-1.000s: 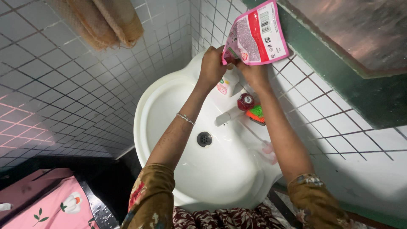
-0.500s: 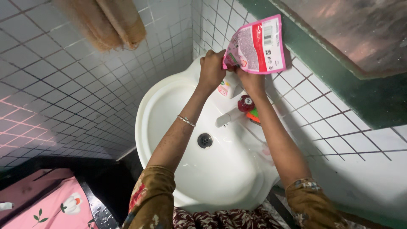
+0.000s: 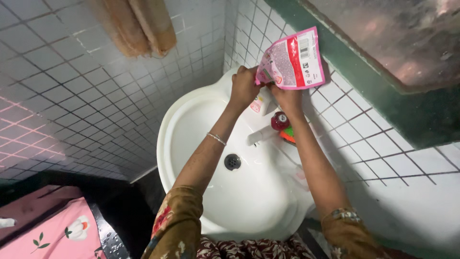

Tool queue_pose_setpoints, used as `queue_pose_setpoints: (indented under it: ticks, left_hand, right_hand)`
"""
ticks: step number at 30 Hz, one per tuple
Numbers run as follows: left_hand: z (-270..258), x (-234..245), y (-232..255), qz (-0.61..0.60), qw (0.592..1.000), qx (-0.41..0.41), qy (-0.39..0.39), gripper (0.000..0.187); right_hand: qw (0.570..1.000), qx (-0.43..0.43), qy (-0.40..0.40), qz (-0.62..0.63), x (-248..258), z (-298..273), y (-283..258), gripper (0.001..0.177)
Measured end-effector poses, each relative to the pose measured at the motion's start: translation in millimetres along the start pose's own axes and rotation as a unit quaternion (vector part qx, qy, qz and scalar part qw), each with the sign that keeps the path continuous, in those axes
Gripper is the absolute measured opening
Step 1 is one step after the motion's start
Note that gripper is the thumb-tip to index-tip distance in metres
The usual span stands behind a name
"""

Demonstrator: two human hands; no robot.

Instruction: The person manipulates a refill packet and a soap bottle near a washbasin, then uses a brush to scrub the basin surface and faucet.

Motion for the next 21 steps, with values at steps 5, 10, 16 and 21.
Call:
queue_pose_setpoints:
  ticks: [5, 10, 16, 21]
  left_hand:
    - [-9, 18, 23, -0.004, 1.000, -0.019, 0.003, 0.031]
    - [-75, 58, 21, -0.230, 0.972, -0.030, 0.031, 0.016]
    - [-294, 117, -92, -0.552, 0.765, 0.277, 0.183, 0.016]
    - [-478, 180, -187, -0.585, 0.592, 0.326, 0.447, 0.026]
  right_hand:
    - [0.993, 0.043, 0.008, 0.106, 19, -11, -38, 0.039]
    - [0.932, -0.195, -0.051, 0.301, 5, -63, -22, 0.039]
    - [0.832, -0.174, -0.269, 0.452, -69, -165, -76, 0.038]
    - [0.792, -0.236, -0.387, 0.409, -123, -230, -97, 0.037]
Point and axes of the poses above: each hand's wrist, its own z-axis towards the middle knuckle, its own x-axis out of the back of the hand, y = z × x, the point moved 10 cm from there along z, towards the middle knuckle, and after that the axes turned 6 degrees about z, right-handed, at the moved point
